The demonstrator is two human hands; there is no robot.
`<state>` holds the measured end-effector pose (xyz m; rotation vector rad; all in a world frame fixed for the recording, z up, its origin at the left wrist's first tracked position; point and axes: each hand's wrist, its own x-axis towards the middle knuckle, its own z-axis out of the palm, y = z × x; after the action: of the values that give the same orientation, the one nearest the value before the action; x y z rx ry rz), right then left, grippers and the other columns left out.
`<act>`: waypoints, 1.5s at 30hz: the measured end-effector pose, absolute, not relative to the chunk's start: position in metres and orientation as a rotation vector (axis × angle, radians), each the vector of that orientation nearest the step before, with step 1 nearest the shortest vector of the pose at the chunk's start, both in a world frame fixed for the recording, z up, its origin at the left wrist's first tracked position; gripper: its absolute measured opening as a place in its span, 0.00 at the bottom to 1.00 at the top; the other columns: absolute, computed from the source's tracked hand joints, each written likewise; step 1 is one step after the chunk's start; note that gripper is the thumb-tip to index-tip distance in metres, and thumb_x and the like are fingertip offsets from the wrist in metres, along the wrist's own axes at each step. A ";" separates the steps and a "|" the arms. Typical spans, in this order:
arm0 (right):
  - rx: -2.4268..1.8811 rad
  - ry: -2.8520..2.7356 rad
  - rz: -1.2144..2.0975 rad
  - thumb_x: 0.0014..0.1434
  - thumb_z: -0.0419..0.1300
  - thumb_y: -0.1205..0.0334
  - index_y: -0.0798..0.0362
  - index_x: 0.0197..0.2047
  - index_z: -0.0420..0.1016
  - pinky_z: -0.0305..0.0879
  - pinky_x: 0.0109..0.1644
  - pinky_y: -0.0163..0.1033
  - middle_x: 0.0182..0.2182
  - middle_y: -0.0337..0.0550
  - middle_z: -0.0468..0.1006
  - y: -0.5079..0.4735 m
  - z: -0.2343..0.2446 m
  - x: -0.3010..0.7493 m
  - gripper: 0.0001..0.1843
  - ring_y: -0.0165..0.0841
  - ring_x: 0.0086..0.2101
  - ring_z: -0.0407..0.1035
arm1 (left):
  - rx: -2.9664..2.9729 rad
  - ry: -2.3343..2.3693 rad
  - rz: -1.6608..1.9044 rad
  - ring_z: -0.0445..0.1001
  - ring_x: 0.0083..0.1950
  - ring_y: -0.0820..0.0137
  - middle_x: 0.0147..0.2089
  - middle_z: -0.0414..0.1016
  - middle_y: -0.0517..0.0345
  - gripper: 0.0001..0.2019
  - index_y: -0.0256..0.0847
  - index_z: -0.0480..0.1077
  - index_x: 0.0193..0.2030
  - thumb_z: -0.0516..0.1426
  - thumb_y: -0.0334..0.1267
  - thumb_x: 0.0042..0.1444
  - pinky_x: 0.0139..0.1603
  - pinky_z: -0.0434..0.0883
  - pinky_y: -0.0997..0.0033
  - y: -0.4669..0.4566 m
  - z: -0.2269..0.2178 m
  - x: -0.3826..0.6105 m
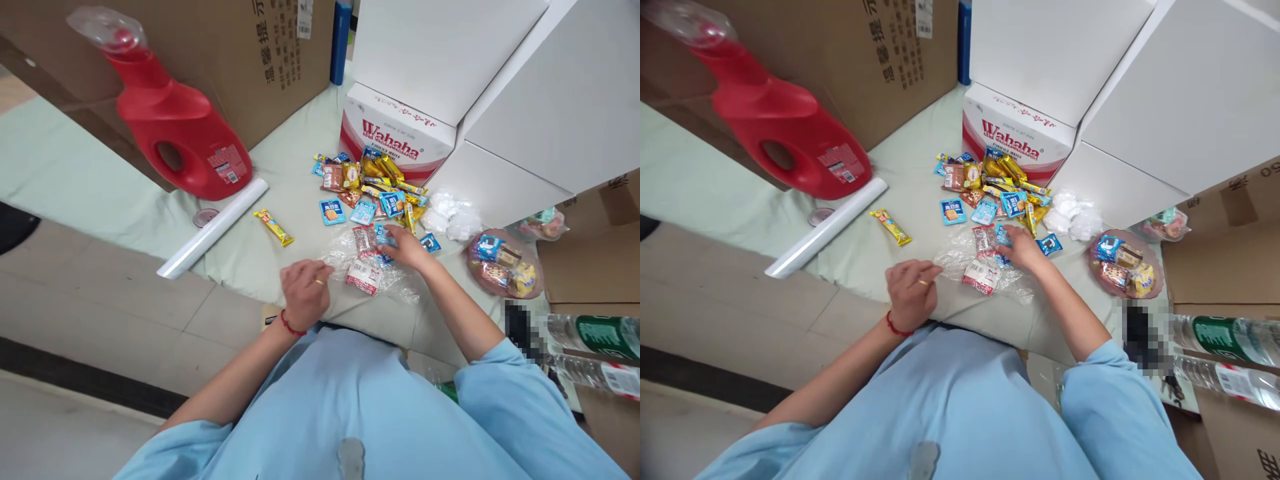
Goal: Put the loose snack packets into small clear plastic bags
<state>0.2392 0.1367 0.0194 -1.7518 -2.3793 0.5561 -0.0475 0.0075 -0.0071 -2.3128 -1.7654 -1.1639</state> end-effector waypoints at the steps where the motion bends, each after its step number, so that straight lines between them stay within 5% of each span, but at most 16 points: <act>1: -1.794 -2.374 0.551 0.57 0.69 0.54 0.57 0.67 0.68 0.65 0.55 0.44 0.49 0.53 0.81 0.138 0.016 0.232 0.37 0.45 0.49 0.72 | -2.470 -1.663 -1.077 0.73 0.53 0.60 0.51 0.81 0.52 0.19 0.48 0.77 0.52 0.53 0.26 0.61 0.53 0.62 0.55 0.006 -0.005 -0.039; 3: -1.894 -2.345 0.585 0.55 0.71 0.57 0.57 0.67 0.68 0.65 0.50 0.41 0.42 0.50 0.83 0.139 0.010 0.222 0.38 0.44 0.46 0.73 | -2.725 -1.506 -0.858 0.73 0.53 0.62 0.60 0.79 0.54 0.25 0.50 0.72 0.63 0.51 0.26 0.63 0.49 0.62 0.57 0.007 -0.004 -0.020; 5: -1.946 -2.316 0.664 0.56 0.69 0.61 0.56 0.60 0.75 0.64 0.43 0.37 0.34 0.45 0.82 0.141 0.009 0.219 0.28 0.40 0.39 0.73 | -2.870 -1.441 -0.636 0.72 0.54 0.62 0.66 0.75 0.54 0.27 0.49 0.67 0.68 0.49 0.27 0.65 0.47 0.62 0.57 0.011 -0.007 -0.004; 8: -1.936 -2.284 0.766 0.60 0.64 0.60 0.55 0.46 0.81 0.59 0.35 0.34 0.28 0.39 0.79 0.142 0.015 0.222 0.12 0.33 0.30 0.70 | -2.940 -1.460 -0.402 0.72 0.55 0.61 0.69 0.72 0.54 0.25 0.46 0.68 0.68 0.48 0.29 0.68 0.48 0.63 0.56 0.016 -0.014 0.010; 10: -1.842 -2.283 0.787 0.63 0.61 0.58 0.55 0.41 0.81 0.57 0.33 0.33 0.26 0.37 0.76 0.137 0.024 0.226 0.10 0.31 0.28 0.67 | -2.934 -1.483 -0.336 0.71 0.55 0.60 0.70 0.71 0.54 0.24 0.44 0.68 0.68 0.48 0.30 0.69 0.49 0.64 0.55 0.016 -0.017 0.014; 18: -1.183 -2.621 0.687 0.68 0.53 0.68 0.53 0.49 0.77 0.63 0.44 0.36 0.42 0.48 0.77 0.056 0.033 0.217 0.13 0.35 0.39 0.70 | -2.951 -1.613 -0.355 0.74 0.56 0.59 0.68 0.73 0.48 0.23 0.43 0.70 0.66 0.50 0.30 0.67 0.53 0.68 0.53 0.014 -0.017 0.016; 22: -1.283 -2.700 0.782 0.67 0.52 0.72 0.52 0.52 0.74 0.64 0.46 0.36 0.46 0.47 0.78 0.025 0.008 0.204 0.15 0.36 0.44 0.72 | -3.109 -1.701 -0.604 0.75 0.60 0.58 0.64 0.77 0.48 0.24 0.44 0.75 0.61 0.52 0.28 0.60 0.59 0.71 0.51 0.021 -0.021 0.002; 26: -1.519 -2.724 0.724 0.68 0.51 0.70 0.52 0.54 0.73 0.64 0.44 0.36 0.47 0.49 0.78 0.017 -0.002 0.193 0.16 0.37 0.44 0.73 | -3.207 -1.861 -1.219 0.78 0.58 0.62 0.55 0.82 0.54 0.25 0.45 0.78 0.54 0.51 0.28 0.53 0.62 0.73 0.57 0.025 -0.024 -0.023; 29: -1.642 -2.771 0.655 0.69 0.51 0.69 0.49 0.58 0.72 0.63 0.41 0.36 0.48 0.48 0.78 0.014 0.002 0.185 0.18 0.38 0.42 0.74 | -2.690 -2.360 -1.724 0.80 0.46 0.65 0.45 0.83 0.55 0.16 0.42 0.77 0.45 0.50 0.33 0.57 0.53 0.76 0.62 0.031 -0.021 -0.035; 32: -1.695 -2.812 0.586 0.70 0.49 0.69 0.45 0.62 0.70 0.61 0.39 0.36 0.47 0.47 0.78 0.012 0.008 0.177 0.21 0.38 0.42 0.74 | -1.963 -2.611 -1.896 0.76 0.51 0.63 0.49 0.79 0.51 0.15 0.40 0.73 0.47 0.49 0.43 0.65 0.56 0.73 0.60 0.047 -0.017 -0.032; 36: -1.683 -2.851 0.534 0.72 0.48 0.67 0.46 0.64 0.69 0.60 0.36 0.37 0.47 0.48 0.78 0.011 0.011 0.171 0.21 0.39 0.41 0.75 | -2.056 -2.647 -1.435 0.64 0.69 0.51 0.65 0.69 0.38 0.26 0.38 0.69 0.58 0.58 0.54 0.60 0.71 0.62 0.48 0.067 -0.017 -0.021; 39: -1.707 -2.834 0.577 0.71 0.47 0.70 0.48 0.62 0.71 0.60 0.37 0.38 0.46 0.48 0.78 0.012 0.011 0.171 0.22 0.40 0.40 0.75 | -2.459 -2.554 -0.841 0.57 0.74 0.41 0.70 0.65 0.38 0.26 0.40 0.74 0.52 0.68 0.51 0.48 0.70 0.60 0.42 0.065 -0.019 -0.023; 42: -1.719 -2.775 0.654 0.69 0.49 0.70 0.45 0.62 0.71 0.61 0.38 0.37 0.47 0.46 0.79 0.015 0.010 0.174 0.23 0.39 0.40 0.75 | -2.592 -2.490 -0.643 0.73 0.59 0.50 0.55 0.77 0.44 0.09 0.41 0.75 0.39 0.63 0.40 0.52 0.58 0.71 0.52 0.055 -0.015 -0.034; 45: -1.699 -2.716 0.699 0.67 0.51 0.70 0.45 0.61 0.72 0.62 0.39 0.37 0.46 0.45 0.79 0.018 0.007 0.176 0.23 0.39 0.39 0.75 | -2.592 -2.478 -0.837 0.75 0.39 0.63 0.36 0.76 0.55 0.04 0.42 0.73 0.36 0.57 0.35 0.55 0.44 0.73 0.63 0.045 -0.002 -0.033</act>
<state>0.1758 0.0184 0.0068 -1.6988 -2.7158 0.6993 -0.0334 0.0450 -0.0018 -2.5920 -2.4781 -0.8368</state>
